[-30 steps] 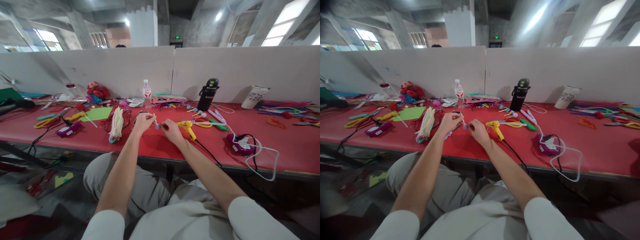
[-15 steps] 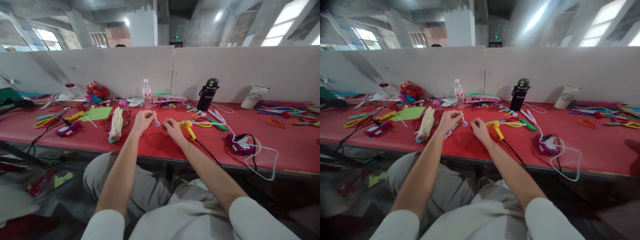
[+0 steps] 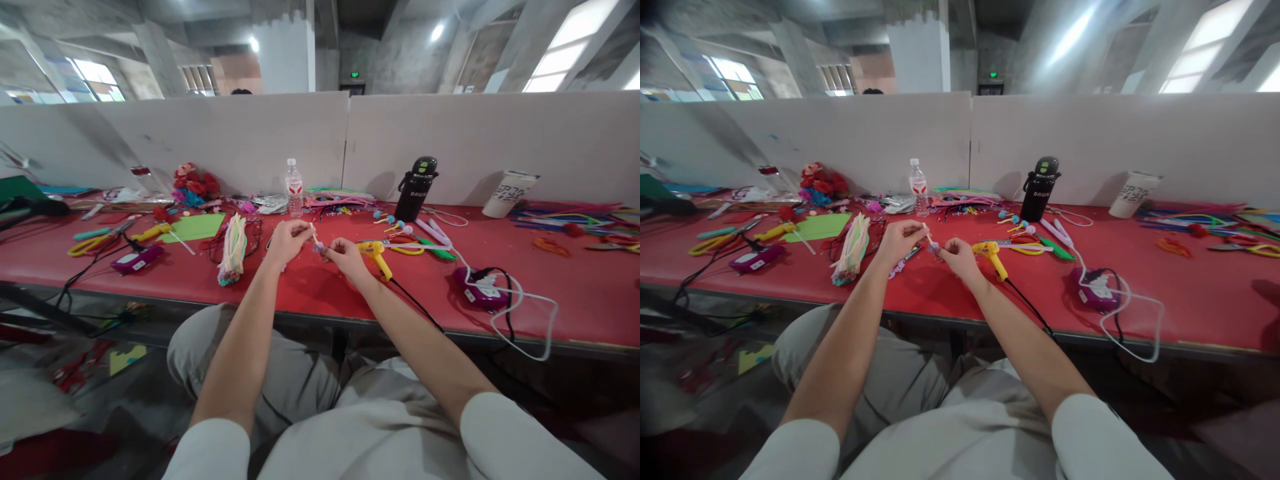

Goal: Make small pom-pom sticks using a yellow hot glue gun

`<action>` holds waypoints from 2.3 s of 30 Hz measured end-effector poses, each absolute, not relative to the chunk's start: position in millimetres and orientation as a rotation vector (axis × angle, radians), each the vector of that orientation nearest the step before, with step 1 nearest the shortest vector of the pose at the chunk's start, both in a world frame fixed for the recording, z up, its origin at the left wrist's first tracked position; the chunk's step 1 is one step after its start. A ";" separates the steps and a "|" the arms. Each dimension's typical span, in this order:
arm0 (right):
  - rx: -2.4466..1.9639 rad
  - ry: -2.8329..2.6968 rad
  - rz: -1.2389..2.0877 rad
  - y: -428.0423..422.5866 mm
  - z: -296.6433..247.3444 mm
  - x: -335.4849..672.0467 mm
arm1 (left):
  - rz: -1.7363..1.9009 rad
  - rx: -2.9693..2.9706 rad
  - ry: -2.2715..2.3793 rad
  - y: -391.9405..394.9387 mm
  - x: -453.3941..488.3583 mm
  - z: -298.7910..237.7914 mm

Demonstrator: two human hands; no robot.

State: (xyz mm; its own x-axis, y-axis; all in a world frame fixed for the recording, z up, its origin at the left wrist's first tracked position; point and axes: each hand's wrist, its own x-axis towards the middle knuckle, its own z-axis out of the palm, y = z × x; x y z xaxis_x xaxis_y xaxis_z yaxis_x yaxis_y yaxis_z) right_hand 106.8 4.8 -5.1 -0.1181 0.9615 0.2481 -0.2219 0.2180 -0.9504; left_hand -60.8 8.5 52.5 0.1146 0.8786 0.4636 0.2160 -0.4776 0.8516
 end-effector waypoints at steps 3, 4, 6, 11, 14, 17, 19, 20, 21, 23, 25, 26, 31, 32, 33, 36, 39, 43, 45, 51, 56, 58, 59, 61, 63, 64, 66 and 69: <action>-0.802 -1.270 1.210 4.9 -5.3 107.1 | 1.379 1.796 1.065 8.4 -60.7 52.6; -0.799 -1.270 1.208 5.1 -5.4 107.1 | 1.377 1.800 1.065 8.5 -60.6 52.5; -0.791 -1.270 1.213 5.4 -5.6 107.2 | 1.374 1.806 1.064 8.6 -60.6 52.3; -0.786 -1.248 1.278 5.8 -4.9 107.0 | 1.390 1.808 1.081 8.6 -61.1 52.2; -0.772 -1.216 1.306 5.4 -4.5 106.7 | 1.395 1.820 1.064 7.0 -60.3 53.8; -0.792 -1.218 1.291 5.5 -5.5 106.3 | 1.376 1.825 1.063 4.8 -58.5 55.8; -0.807 -1.218 1.271 5.6 -6.4 106.1 | 1.370 1.823 1.054 3.7 -57.4 56.7; -0.808 -1.214 1.263 5.6 -6.8 106.1 | 1.366 1.822 1.045 3.3 -57.0 56.9; -0.807 -1.210 1.257 5.6 -7.1 106.0 | 1.360 1.821 1.040 3.0 -56.7 57.0; -0.801 -1.205 1.249 5.4 -7.3 106.0 | 1.347 1.818 1.042 2.5 -56.3 57.1; -0.792 -1.203 1.246 5.3 -7.4 106.1 | 1.335 1.818 1.049 2.3 -56.3 56.7; -0.786 -1.202 1.245 5.3 -7.5 106.2 | 1.336 1.818 1.048 2.4 -56.4 56.4; -0.772 -1.190 1.237 4.6 -7.1 106.5 | 1.343 1.816 1.022 3.7 -57.3 54.1; -0.772 -1.188 1.235 4.3 -6.8 106.4 | 1.343 1.810 1.016 3.9 -57.3 53.9; -0.772 -1.188 1.234 4.0 -6.3 106.4 | 1.341 1.804 1.007 3.9 -57.3 54.0; -0.773 -1.183 1.238 3.6 -5.2 106.1 | 1.352 1.796 0.989 3.8 -57.1 54.6; -0.779 -1.178 1.239 3.8 -5.0 106.2 | 1.391 1.784 1.007 4.4 -57.1 54.6; -0.785 -1.221 1.214 4.2 -5.6 106.8 | 1.412 1.752 1.013 5.1 -57.2 54.2; -0.786 -1.240 1.202 4.5 -6.3 107.2 | 1.403 1.749 1.012 4.1 -56.5 55.1; -0.788 -1.243 1.182 4.9 -7.5 107.6 | 1.374 1.746 1.017 0.9 -54.4 57.9; -0.779 -1.193 1.238 2.8 -4.1 106.9 | 1.390 1.765 1.018 5.9 -57.8 54.2; -0.778 -1.134 1.307 2.2 -2.2 106.8 | 1.395 1.782 1.011 7.7 -59.6 52.9; -0.778 -1.106 1.339 2.0 -1.2 106.7 | 1.388 1.793 1.007 8.1 -60.3 52.7; -0.778 -1.073 1.377 1.4 0.5 106.8 | 1.363 1.819 1.002 7.7 -60.9 53.3; -0.773 -1.062 1.383 0.5 2.0 106.8 | 1.344 1.844 0.997 6.2 -60.6 55.0; -0.770 -1.062 1.385 -0.1 2.7 106.9 | 1.338 1.852 0.993 5.3 -60.3 56.0; -0.767 -1.063 1.390 -1.6 3.9 107.1 | 1.331 1.857 0.981 4.1 -59.6 57.8; -0.760 -1.059 1.404 -3.2 5.3 107.8 | 1.313 1.857 0.963 4.5 -59.5 58.3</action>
State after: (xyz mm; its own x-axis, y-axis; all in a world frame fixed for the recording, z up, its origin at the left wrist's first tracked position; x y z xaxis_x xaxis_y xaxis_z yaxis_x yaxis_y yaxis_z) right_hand 107.8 -3.2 5.3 -0.1278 0.9831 0.1313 -0.3961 0.0708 -0.9155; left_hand -59.5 4.5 58.3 0.2251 0.8534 0.4702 0.1920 -0.5120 0.8372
